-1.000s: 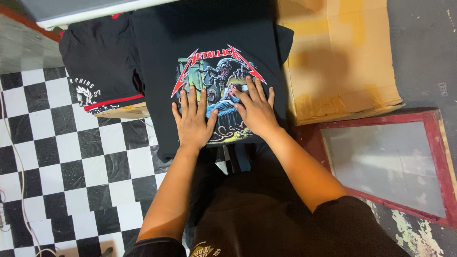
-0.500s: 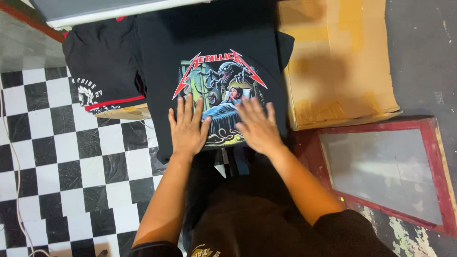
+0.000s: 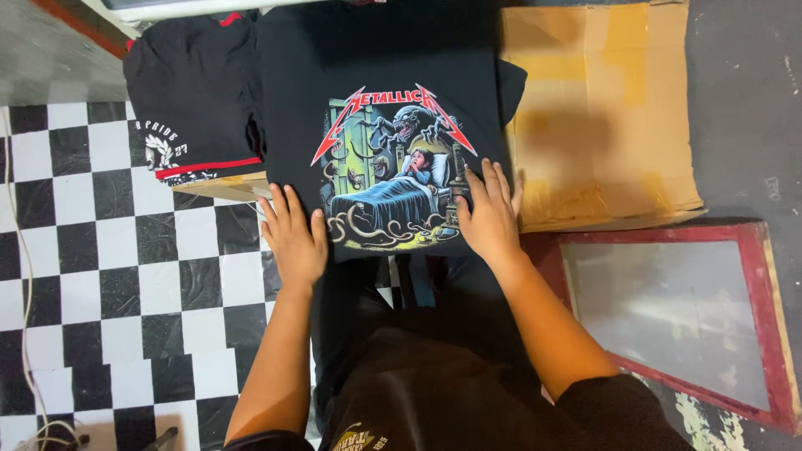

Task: Using a heat press machine to set prints on t-shirts.

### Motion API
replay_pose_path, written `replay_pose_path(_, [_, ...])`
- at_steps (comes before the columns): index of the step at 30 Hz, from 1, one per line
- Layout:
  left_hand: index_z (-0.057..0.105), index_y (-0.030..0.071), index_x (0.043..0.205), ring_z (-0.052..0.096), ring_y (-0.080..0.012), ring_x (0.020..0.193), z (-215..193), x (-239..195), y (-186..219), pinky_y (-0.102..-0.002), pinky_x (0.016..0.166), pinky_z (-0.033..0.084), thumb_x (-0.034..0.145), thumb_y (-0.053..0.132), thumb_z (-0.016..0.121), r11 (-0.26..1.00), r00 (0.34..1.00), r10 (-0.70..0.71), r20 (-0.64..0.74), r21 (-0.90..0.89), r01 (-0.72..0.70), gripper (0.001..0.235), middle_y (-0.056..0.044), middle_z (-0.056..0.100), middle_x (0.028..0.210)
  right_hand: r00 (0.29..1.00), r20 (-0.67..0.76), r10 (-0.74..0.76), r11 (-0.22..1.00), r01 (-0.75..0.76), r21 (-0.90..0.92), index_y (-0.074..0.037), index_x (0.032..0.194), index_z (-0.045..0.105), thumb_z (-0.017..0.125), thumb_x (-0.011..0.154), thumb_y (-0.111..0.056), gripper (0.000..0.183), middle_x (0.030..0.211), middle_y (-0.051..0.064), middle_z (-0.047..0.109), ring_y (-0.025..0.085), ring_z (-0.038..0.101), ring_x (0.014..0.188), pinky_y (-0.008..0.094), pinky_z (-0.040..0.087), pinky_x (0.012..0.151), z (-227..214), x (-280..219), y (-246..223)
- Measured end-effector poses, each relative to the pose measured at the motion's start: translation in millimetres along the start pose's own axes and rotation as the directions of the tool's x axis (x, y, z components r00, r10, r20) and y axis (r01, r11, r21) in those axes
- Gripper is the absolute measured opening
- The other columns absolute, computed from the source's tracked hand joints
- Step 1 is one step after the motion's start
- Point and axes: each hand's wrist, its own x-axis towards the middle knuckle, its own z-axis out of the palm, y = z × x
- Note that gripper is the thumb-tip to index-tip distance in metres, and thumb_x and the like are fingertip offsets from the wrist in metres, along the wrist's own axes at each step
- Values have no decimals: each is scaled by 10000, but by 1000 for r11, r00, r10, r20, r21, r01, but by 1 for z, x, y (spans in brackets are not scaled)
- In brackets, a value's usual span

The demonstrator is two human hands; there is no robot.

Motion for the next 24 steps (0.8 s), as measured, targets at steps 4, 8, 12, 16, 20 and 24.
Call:
replay_pose_path(4, [313,12,1619,131,-476,1573,4,-2,2,-631,1229,176,1084,368,475,1000,1000,3,-5,2,-3,663,-200,182,1720,993,77,-92,985,80,151,-136,1466,573,578,980,-253,500,1619,165,442,347,360,1557,585,187,1281,4,13,-19])
replay_pose_path(8, [298,14,1622,130,-476,1567,5,-3,0,-636,1223,178,1077,366,472,1000,1000,-15,7,12,15,671,-203,169,1719,974,157,-165,982,149,113,-218,1509,506,600,981,-430,577,1612,188,332,413,243,1510,663,106,1161,1,24,-52])
replay_pose_path(12, [292,13,1623,127,-482,1568,6,0,1,-637,1221,188,1080,363,464,1000,1000,-12,4,10,12,669,-207,159,1720,975,211,-67,998,64,19,-277,1562,436,525,1027,-462,573,1688,99,276,344,214,1543,651,96,1191,3,29,-57])
replay_pose_path(16, [286,8,1628,131,-482,1570,6,-4,-2,-635,1229,191,1084,364,459,1000,1000,-1,8,18,1,673,-206,155,1723,983,176,-51,996,37,83,-163,1603,376,517,1041,-464,654,1708,99,234,337,162,1574,654,80,1184,15,33,-48])
replay_pose_path(20, [283,14,1633,97,-478,1576,6,-2,1,-653,1222,154,1089,369,450,999,1000,-6,10,36,6,671,-207,150,1727,984,172,-54,993,35,111,-135,1598,384,545,1009,-482,703,1710,99,223,315,148,1579,641,70,1183,10,33,-46])
replay_pose_path(24, [310,28,1615,40,-467,1564,-5,2,32,-702,1175,65,1057,405,474,991,999,-31,26,130,28,693,-231,130,1708,980,168,-108,980,77,184,-129,1497,492,625,977,-435,617,1702,120,252,324,150,1585,615,64,1177,2,33,-44])
